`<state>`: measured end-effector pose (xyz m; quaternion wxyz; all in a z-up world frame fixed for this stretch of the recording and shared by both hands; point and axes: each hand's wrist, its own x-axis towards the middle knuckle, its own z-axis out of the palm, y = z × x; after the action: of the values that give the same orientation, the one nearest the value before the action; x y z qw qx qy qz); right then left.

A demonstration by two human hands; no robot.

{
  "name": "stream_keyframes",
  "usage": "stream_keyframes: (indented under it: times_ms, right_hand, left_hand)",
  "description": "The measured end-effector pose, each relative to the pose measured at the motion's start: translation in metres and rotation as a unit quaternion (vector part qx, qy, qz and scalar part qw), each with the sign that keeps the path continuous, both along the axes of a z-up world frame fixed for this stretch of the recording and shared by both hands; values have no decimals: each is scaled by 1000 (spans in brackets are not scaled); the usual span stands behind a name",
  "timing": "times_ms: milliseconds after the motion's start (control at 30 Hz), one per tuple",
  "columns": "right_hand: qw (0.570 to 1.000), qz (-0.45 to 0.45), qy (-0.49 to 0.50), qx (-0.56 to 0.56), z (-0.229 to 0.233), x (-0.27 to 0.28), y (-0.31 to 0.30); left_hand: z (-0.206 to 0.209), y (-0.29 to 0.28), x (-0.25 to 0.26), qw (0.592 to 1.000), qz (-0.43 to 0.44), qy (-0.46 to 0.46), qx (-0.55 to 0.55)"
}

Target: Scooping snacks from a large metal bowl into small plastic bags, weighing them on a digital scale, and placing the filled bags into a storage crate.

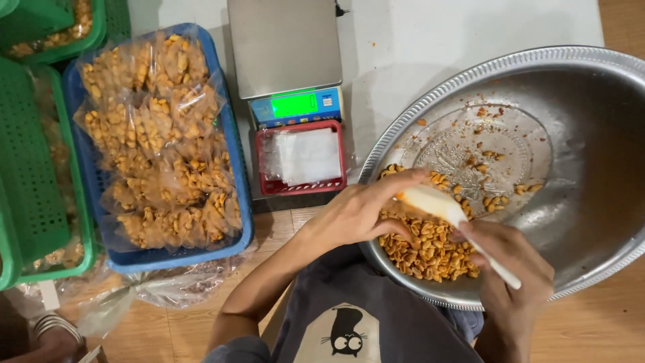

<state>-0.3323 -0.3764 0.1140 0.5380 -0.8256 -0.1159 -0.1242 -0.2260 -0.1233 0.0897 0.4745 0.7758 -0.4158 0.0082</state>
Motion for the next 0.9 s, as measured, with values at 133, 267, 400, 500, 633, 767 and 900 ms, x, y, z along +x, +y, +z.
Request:
stream_keyframes:
  times_ms: [133,267,400,500,633,767,900]
  right_hand:
    - [999,-21,-27,-13,-15,-3,-20]
    - [989,-116,-31,90,-28,23,-19]
    - [988,-65,58,127,-95,56,-23]
    - [982,-62,156,84,-99,51,-2]
    - [961,-58,231,138,-128,28,-32]
    - [951,-72,280,111,-135,4,-50]
    - [889,-177,323,273,-108,-10,-24]
  left_hand:
    - [13,-5,7,988,-16,143,-47]
    - [21,12,35,926,40,306,-215]
    - [13,34,82,837,416,248,-256]
    - [15,48,142,836,425,12,-347]
    - [-58,91,194,856,430,-126,-258]
    - [-74,92,156,854,493,-96,134]
    - [-72,72,51,826,413,-80,374]
